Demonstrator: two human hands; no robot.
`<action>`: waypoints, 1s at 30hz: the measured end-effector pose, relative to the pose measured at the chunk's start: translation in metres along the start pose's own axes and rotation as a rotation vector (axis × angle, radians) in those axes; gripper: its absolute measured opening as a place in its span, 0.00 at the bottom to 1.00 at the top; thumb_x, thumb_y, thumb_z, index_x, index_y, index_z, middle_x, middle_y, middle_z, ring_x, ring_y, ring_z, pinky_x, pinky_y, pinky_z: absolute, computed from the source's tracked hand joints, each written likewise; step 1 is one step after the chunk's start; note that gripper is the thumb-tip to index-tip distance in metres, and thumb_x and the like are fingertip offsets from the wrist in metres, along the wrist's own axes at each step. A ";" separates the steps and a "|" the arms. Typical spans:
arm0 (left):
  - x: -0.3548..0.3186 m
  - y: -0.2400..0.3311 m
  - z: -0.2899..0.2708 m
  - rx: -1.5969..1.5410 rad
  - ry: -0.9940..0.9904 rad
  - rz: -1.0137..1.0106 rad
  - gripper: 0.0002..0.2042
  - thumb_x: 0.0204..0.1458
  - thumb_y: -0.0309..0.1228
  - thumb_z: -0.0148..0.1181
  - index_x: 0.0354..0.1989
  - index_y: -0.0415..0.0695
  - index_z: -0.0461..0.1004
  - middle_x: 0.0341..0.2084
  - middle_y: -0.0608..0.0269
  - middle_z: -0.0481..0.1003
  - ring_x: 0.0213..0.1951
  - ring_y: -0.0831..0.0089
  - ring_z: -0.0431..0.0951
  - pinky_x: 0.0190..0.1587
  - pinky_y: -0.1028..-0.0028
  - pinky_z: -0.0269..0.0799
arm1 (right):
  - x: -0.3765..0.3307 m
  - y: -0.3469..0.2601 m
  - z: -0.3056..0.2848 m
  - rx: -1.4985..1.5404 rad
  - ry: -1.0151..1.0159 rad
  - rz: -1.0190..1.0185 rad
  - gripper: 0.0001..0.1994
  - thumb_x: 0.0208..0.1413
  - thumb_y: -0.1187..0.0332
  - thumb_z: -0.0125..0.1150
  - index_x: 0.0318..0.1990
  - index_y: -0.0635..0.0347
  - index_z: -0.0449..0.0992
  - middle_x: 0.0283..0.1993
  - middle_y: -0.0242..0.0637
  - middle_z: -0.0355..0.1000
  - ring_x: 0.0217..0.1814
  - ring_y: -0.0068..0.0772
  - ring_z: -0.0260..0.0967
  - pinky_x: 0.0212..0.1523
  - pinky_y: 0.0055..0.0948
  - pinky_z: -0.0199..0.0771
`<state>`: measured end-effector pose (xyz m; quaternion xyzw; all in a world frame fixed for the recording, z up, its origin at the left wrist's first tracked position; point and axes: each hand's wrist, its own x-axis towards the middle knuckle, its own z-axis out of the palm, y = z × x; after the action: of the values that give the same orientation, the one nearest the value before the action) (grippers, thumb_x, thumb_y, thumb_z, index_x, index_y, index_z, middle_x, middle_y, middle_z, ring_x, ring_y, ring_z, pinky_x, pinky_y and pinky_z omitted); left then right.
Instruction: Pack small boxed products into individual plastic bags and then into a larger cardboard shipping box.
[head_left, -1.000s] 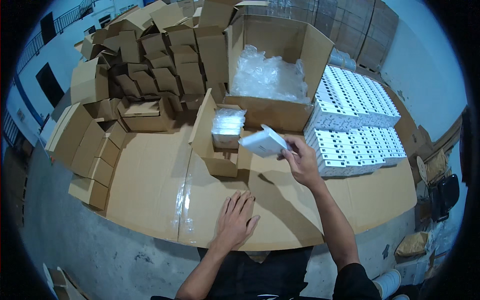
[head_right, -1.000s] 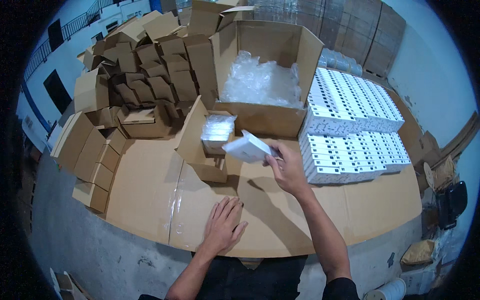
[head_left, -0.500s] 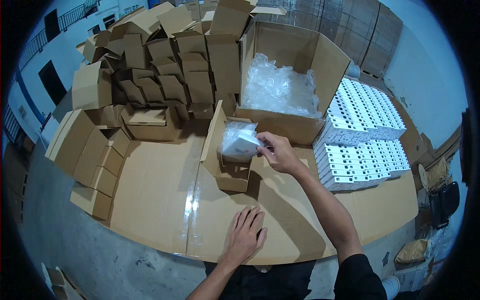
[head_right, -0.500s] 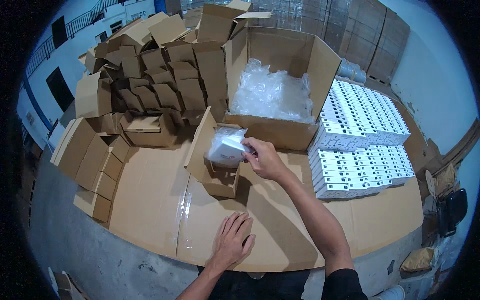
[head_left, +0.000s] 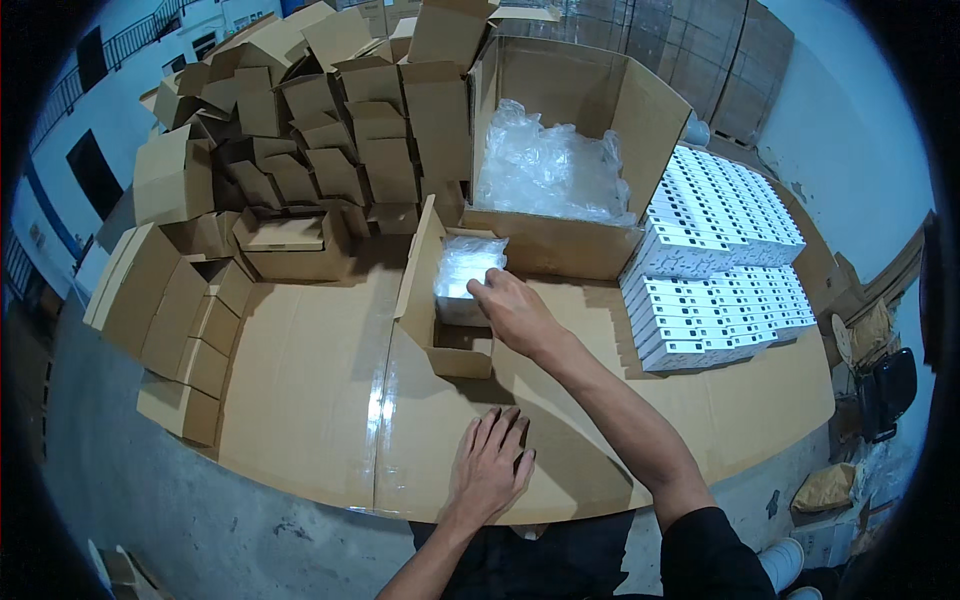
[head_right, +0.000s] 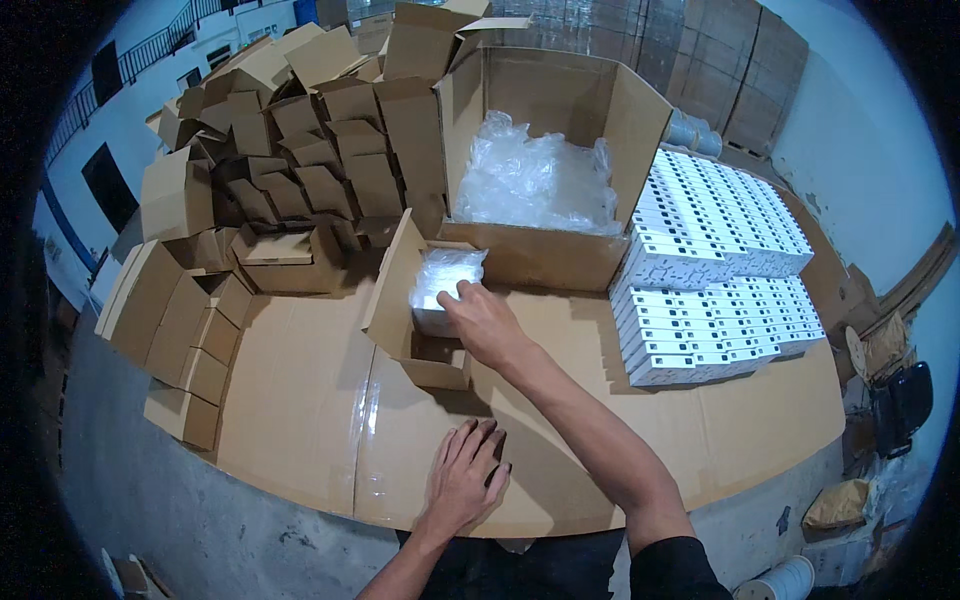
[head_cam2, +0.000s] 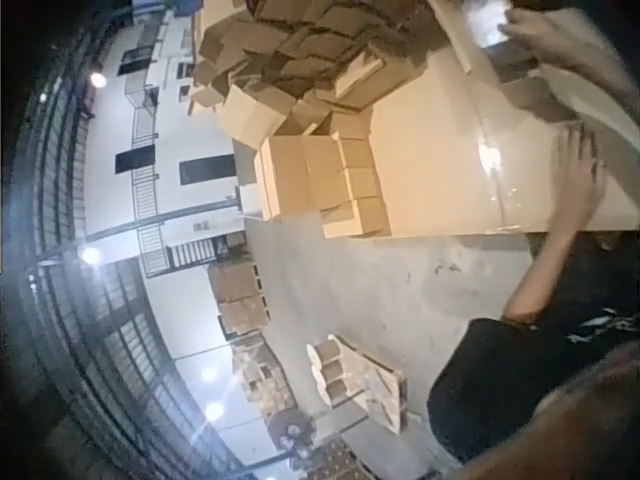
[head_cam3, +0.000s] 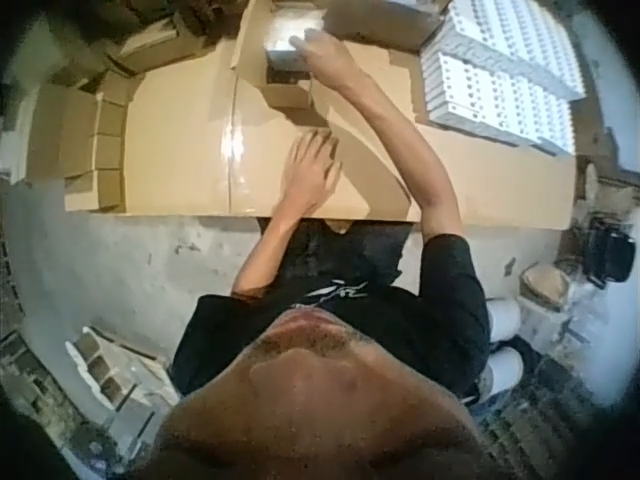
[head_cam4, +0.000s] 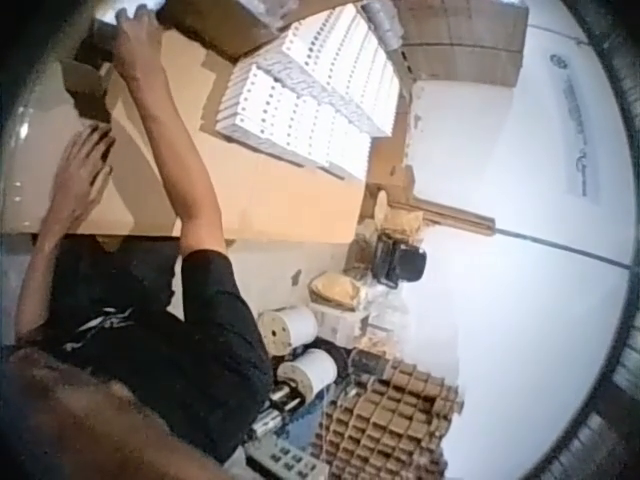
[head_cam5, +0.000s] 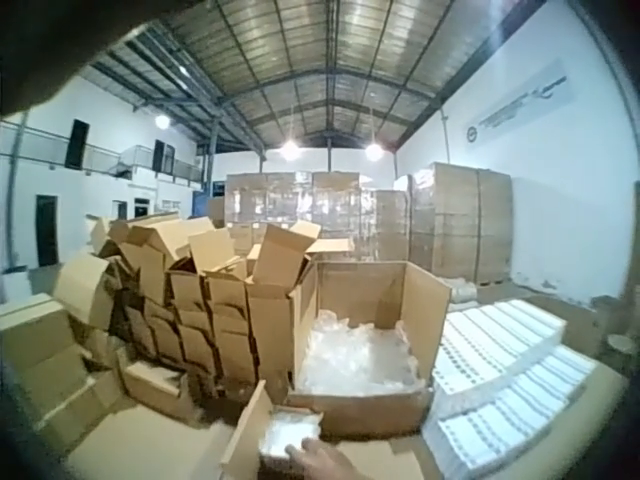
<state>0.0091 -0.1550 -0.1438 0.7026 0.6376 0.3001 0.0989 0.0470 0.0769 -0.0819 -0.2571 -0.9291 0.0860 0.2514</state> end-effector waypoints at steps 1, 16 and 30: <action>-0.001 0.000 0.000 0.001 0.006 -0.001 0.24 0.55 0.34 0.63 0.60 0.40 0.71 0.61 0.51 0.68 0.66 0.52 0.64 0.70 0.52 0.56 | 0.001 -0.001 0.004 -0.001 0.001 0.003 0.09 0.52 0.80 0.57 0.42 0.65 0.72 0.39 0.52 0.69 0.45 0.58 0.72 0.44 0.51 0.74; 0.001 -0.005 0.007 0.005 0.032 0.074 0.23 0.50 0.29 0.64 0.56 0.36 0.73 0.58 0.45 0.71 0.63 0.46 0.66 0.68 0.52 0.59 | -0.013 -0.001 -0.007 0.100 0.030 0.166 0.23 0.54 0.67 0.68 0.57 0.61 0.74 0.56 0.52 0.67 0.60 0.55 0.67 0.59 0.46 0.72; 0.004 0.003 0.007 0.052 0.023 0.171 0.19 0.55 0.28 0.59 0.55 0.35 0.74 0.58 0.42 0.71 0.62 0.45 0.68 0.67 0.54 0.61 | -0.237 0.169 -0.209 -0.186 0.636 0.509 0.18 0.54 0.75 0.63 0.54 0.61 0.74 0.46 0.46 0.72 0.38 0.43 0.73 0.42 0.38 0.76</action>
<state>0.0153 -0.1505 -0.1465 0.7532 0.5841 0.2988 0.0471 0.4028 0.1039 -0.0511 -0.5138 -0.7159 -0.0225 0.4722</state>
